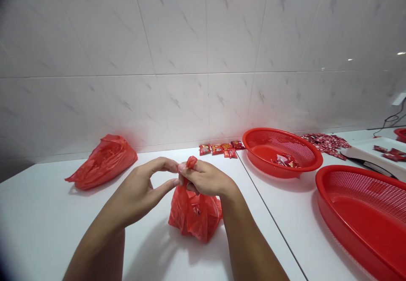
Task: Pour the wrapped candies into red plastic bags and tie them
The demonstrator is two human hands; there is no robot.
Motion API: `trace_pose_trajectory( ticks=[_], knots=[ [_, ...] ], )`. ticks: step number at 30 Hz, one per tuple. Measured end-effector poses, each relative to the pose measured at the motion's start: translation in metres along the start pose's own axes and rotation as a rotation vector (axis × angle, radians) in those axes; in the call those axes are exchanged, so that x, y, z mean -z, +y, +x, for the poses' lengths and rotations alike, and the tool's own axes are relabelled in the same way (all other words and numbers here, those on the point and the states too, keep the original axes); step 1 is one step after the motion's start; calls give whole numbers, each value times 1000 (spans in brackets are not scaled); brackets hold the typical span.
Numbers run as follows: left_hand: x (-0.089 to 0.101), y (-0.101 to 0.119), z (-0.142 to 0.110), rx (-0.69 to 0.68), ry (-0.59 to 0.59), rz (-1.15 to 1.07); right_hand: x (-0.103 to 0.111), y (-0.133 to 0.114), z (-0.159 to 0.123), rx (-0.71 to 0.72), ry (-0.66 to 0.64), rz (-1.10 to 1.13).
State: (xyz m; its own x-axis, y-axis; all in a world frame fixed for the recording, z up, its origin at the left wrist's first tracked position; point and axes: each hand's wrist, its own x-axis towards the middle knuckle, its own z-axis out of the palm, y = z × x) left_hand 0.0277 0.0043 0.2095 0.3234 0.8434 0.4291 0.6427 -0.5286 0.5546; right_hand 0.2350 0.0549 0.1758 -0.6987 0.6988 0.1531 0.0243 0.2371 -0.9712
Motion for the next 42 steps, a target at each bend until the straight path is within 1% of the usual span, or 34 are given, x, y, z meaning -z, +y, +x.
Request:
trace_pose_trajectory(
  ticks=[7,9,12,13,14,16,19,21,23,27,29,30,33,34,36,38,40,42],
  knots=[
    [1,-2,1,14,32,12,0,-1,-1,-19,-27,2],
    [3,1,0,8,-9,1,0,-1,-1,-6,-4,23],
    [5,7,-4,-24,-92,-61,0,-2,-2,-13,86,81],
    [5,9,-5,-28,-104,-92,1,-2,-3,-11,96,90],
    [5,9,-6,-24,-109,-128,2,-3,-4,1,89,87],
    [2,8,-7,6,-132,-214,4,-6,-7,49,37,59],
    [-5,-1,-3,95,-248,-353,8,-10,-12,107,-67,36],
    [-10,-7,3,150,-314,-409,10,-12,-16,135,-108,3],
    [-14,-12,7,171,-338,-440,9,-14,-19,154,-59,-92],
    [-11,-13,12,197,-360,-530,4,-16,-18,182,192,-335],
    [-6,-12,12,245,-365,-557,0,-16,-15,217,284,-413],
    [-4,-13,12,267,-347,-563,-1,-15,-13,246,317,-442],
    [1,-14,12,296,-240,-587,-4,-12,-8,385,380,-523],
    [2,-14,13,290,-227,-595,-4,-10,-6,448,393,-547],
    [3,-12,14,264,-249,-597,-4,-7,-4,566,419,-589],
    [3,-9,15,226,-277,-594,-4,-6,-4,646,457,-627],
    [3,-7,17,219,-291,-597,-4,-6,-5,677,485,-655],
    [2,-7,17,247,-316,-619,-5,-8,-6,682,490,-662]
  ],
)
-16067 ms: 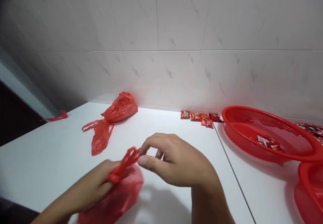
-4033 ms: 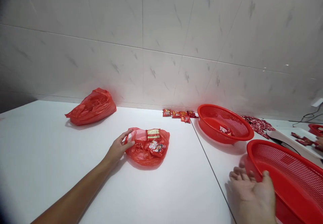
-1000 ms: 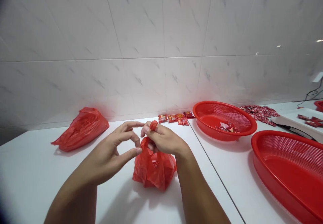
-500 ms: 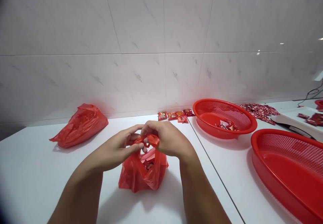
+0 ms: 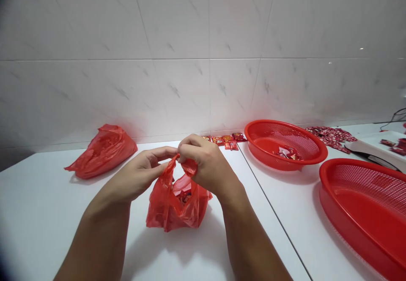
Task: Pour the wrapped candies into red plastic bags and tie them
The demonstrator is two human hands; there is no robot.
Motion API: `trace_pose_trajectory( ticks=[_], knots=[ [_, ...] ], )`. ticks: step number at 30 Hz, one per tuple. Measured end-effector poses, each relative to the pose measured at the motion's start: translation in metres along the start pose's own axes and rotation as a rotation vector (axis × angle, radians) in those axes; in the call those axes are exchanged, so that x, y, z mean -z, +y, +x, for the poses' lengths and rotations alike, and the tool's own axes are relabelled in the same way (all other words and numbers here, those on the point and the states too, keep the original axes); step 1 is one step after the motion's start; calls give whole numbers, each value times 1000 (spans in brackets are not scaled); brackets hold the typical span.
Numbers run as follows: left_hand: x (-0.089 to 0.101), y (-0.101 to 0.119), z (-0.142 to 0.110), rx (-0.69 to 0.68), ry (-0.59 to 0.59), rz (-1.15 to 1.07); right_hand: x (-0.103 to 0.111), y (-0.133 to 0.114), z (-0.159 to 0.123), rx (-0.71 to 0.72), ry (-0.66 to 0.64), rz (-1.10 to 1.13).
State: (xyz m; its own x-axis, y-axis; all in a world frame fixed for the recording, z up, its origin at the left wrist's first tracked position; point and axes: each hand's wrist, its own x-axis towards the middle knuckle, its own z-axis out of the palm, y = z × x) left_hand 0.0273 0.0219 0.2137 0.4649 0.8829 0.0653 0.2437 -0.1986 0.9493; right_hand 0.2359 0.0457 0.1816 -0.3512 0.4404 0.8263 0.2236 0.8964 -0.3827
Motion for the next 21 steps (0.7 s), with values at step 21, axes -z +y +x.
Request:
trace_pose_trajectory(
  ticks=[21],
  knots=[
    [61,-37,-2,539,435,887,56,63,-32,-952,-505,-180]
  ],
)
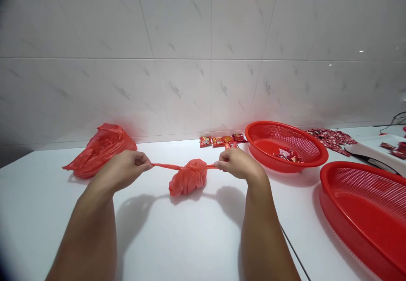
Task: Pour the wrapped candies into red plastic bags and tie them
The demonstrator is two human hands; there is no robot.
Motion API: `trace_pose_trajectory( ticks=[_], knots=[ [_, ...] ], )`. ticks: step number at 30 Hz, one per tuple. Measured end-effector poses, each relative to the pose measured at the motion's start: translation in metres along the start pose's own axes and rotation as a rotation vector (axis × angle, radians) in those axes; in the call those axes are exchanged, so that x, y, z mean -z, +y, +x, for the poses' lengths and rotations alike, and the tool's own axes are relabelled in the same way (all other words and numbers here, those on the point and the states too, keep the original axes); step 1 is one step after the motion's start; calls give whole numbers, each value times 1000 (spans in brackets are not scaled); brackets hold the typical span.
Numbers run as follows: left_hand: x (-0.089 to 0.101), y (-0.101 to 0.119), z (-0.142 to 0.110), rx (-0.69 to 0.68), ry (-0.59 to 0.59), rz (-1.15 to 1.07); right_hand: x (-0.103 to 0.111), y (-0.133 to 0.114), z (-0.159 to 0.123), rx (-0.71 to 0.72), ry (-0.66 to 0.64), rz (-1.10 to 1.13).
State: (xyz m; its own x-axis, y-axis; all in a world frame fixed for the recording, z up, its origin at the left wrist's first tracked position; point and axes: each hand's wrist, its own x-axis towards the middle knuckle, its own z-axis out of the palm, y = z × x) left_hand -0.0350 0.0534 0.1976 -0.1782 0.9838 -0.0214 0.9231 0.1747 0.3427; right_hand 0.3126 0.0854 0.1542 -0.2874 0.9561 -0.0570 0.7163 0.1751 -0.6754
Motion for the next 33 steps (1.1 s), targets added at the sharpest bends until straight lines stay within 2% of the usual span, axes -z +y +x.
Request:
trace_pose_trajectory(
  ticks=[3,5,9,11,13,15,17,19,22,24,26,31,33],
  knots=[
    [0,18,-13,-117,123,-162,-9,-23,-3,138,-40,199],
    [-2,35,-24,-245,163,-300,-19,-41,-3,220,-138,385],
    [-13,60,-39,-439,185,-496,-40,-62,1,356,-404,602],
    [-18,65,-42,-495,182,-559,-44,-66,3,411,-457,635],
    [-21,66,-43,-532,165,-640,-43,-66,1,437,-390,646],
    [-22,65,-44,-574,99,-720,-37,-65,-3,443,-263,706],
    [-24,65,-47,-617,-28,-746,-30,-66,-10,450,-159,796],
    [-27,68,-51,-631,-185,-728,-24,-69,-19,469,-121,844],
    [-32,77,-58,-570,-407,-686,-21,-77,-31,513,-110,780],
    [-33,83,-61,-541,-480,-616,-21,-82,-37,537,-92,708],
    [-33,86,-63,-546,-465,-539,-22,-85,-40,566,-72,651],
    [-29,82,-63,-543,-326,-443,-22,-87,-42,613,-68,615],
    [-29,82,-64,-555,-325,-432,-20,-87,-44,617,-72,643]
  ],
)
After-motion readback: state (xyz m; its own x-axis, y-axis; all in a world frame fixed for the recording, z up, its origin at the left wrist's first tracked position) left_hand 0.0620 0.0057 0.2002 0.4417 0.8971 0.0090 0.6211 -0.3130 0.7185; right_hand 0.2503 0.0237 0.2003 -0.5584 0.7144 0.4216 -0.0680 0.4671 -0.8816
